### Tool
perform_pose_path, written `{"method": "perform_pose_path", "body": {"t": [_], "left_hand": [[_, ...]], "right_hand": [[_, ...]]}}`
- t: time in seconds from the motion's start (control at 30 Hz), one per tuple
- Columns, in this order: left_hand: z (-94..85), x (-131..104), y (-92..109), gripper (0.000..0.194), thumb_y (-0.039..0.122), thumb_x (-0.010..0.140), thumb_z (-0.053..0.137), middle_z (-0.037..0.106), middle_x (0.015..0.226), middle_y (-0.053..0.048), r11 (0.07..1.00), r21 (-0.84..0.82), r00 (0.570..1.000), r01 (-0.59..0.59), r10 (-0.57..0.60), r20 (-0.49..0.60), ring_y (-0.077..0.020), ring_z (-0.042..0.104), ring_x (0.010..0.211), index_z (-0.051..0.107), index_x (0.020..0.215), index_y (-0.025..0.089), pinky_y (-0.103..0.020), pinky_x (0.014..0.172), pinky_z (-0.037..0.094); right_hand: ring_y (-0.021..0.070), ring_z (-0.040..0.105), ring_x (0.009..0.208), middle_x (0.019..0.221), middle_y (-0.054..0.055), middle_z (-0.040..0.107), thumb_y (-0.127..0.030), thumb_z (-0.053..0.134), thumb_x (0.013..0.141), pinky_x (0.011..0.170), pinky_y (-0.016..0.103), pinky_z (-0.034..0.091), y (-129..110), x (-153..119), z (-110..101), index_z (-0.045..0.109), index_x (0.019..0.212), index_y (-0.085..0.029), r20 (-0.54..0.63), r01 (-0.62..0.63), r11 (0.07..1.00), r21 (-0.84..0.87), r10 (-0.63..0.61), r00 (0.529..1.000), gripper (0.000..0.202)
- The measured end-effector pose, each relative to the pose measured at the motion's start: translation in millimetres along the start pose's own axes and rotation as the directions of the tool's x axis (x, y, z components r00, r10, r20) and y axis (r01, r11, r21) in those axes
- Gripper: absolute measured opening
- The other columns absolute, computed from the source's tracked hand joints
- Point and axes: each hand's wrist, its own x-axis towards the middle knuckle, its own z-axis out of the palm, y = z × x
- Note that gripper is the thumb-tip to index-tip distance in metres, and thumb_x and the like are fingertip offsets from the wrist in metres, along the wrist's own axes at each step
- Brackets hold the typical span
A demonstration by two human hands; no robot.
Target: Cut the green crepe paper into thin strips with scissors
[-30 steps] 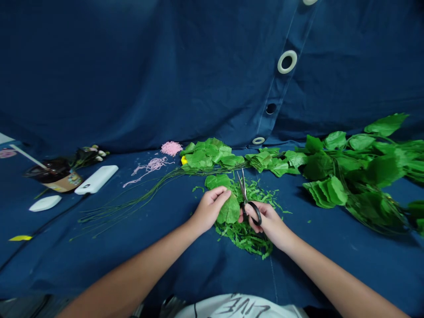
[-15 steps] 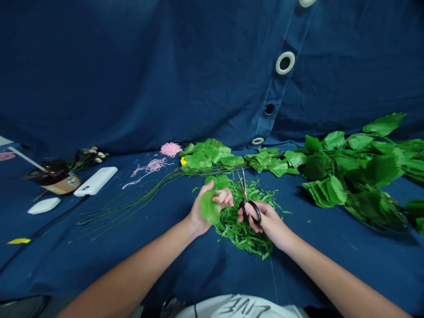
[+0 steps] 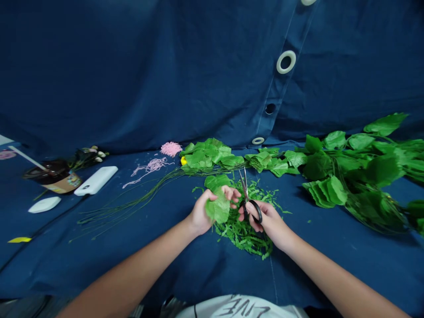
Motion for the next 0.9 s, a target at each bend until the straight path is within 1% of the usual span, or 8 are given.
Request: {"method": "perform_pose_path", "body": {"t": [0.07,0.17,0.3,0.4,0.53,0.67,0.8,0.9], "left_hand": [[-3.0,-0.1,-4.2,0.039,0.038,0.083,0.037,0.062,0.097,-0.012,0.981,0.186,0.998,-0.050,0.054,-0.015,-0.0251,0.056,0.094,0.066,0.076,0.013,-0.035,0.088,0.046],[-5.5,-0.8,-8.3,0.055,0.045,0.092,0.029,0.066,0.090,-0.010,0.947,0.320,0.994,0.003,0.031,-0.102,-0.0230,0.060,0.085,0.073,0.092,0.012,-0.031,0.074,0.048],[-4.9,0.1,-8.1,0.059,0.055,0.095,0.033,0.070,0.080,-0.008,0.924,0.341,0.968,0.175,-0.099,-0.229,-0.0151,0.058,0.058,0.072,0.107,0.014,-0.022,0.044,0.037],[-3.6,2.0,-8.7,0.050,0.054,0.091,0.049,0.069,0.071,-0.006,0.922,0.313,0.953,0.228,-0.145,-0.268,-0.0099,0.049,0.043,0.071,0.104,0.012,-0.019,0.035,0.032],[-2.1,2.7,-10.8,0.035,0.044,0.081,0.069,0.069,0.072,-0.007,0.929,0.300,0.965,0.218,-0.159,-0.209,-0.0122,0.059,0.052,0.070,0.088,0.010,-0.020,0.040,0.045],[0.1,0.6,-9.2,0.037,0.039,0.077,0.075,0.072,0.086,-0.011,0.932,0.326,0.986,0.158,-0.130,-0.105,-0.0187,0.068,0.072,0.069,0.100,0.011,-0.021,0.047,0.050],[3.1,-2.4,-8.5,0.036,0.035,0.073,0.080,0.071,0.087,-0.010,0.920,0.347,0.981,0.183,-0.146,-0.129,-0.0164,0.065,0.069,0.071,0.098,0.010,-0.022,0.048,0.051],[3.7,-2.2,-9.5,0.036,0.037,0.076,0.077,0.071,0.085,-0.010,0.922,0.338,0.974,0.187,-0.129,-0.188,-0.0163,0.065,0.067,0.070,0.099,0.011,-0.021,0.046,0.050]], "right_hand": [[0.0067,0.038,0.038,0.060,0.002,0.065,-0.060,0.058,0.090,0.039,0.021,0.026,-0.5,-0.1,0.0,0.068,0.085,-0.013,-0.006,0.004,1.000,0.004,-0.004,1.000,0.047],[0.0067,0.039,0.039,0.065,0.004,0.067,-0.059,0.059,0.089,0.039,0.022,0.027,-1.5,-0.9,-0.4,0.068,0.085,-0.013,-0.016,0.006,1.000,0.006,-0.006,1.000,0.047],[0.0070,0.040,0.040,0.067,0.004,0.067,-0.058,0.058,0.090,0.040,0.022,0.027,-2.2,-1.8,-0.9,0.068,0.086,-0.014,-0.023,0.001,1.000,0.001,-0.001,1.000,0.045],[0.0069,0.039,0.040,0.067,0.003,0.066,-0.057,0.058,0.091,0.040,0.022,0.027,-1.6,-1.8,-1.1,0.067,0.085,-0.015,-0.016,0.005,1.000,-0.008,-0.005,1.000,0.044],[0.0085,0.037,0.040,0.053,-0.001,0.056,-0.060,0.059,0.088,0.040,0.023,0.027,0.2,-1.1,-1.7,0.066,0.076,-0.016,-0.041,0.006,0.998,-0.067,-0.008,0.999,0.046],[0.0091,0.037,0.040,0.047,-0.005,0.045,-0.060,0.066,0.083,0.040,0.022,0.027,2.2,-1.1,-2.2,0.063,0.072,-0.017,-0.083,-0.002,0.998,-0.069,-0.004,0.997,0.044],[0.0075,0.036,0.040,0.050,-0.007,0.043,-0.056,0.073,0.079,0.040,0.021,0.027,3.5,-1.4,-2.1,0.057,0.069,-0.018,-0.090,0.001,0.999,-0.033,-0.004,0.996,0.042],[0.0071,0.039,0.041,0.056,-0.003,0.053,-0.056,0.068,0.083,0.040,0.021,0.027,2.6,-1.0,-2.2,0.061,0.072,-0.016,-0.071,0.014,0.999,-0.035,-0.017,0.997,0.042]]}}
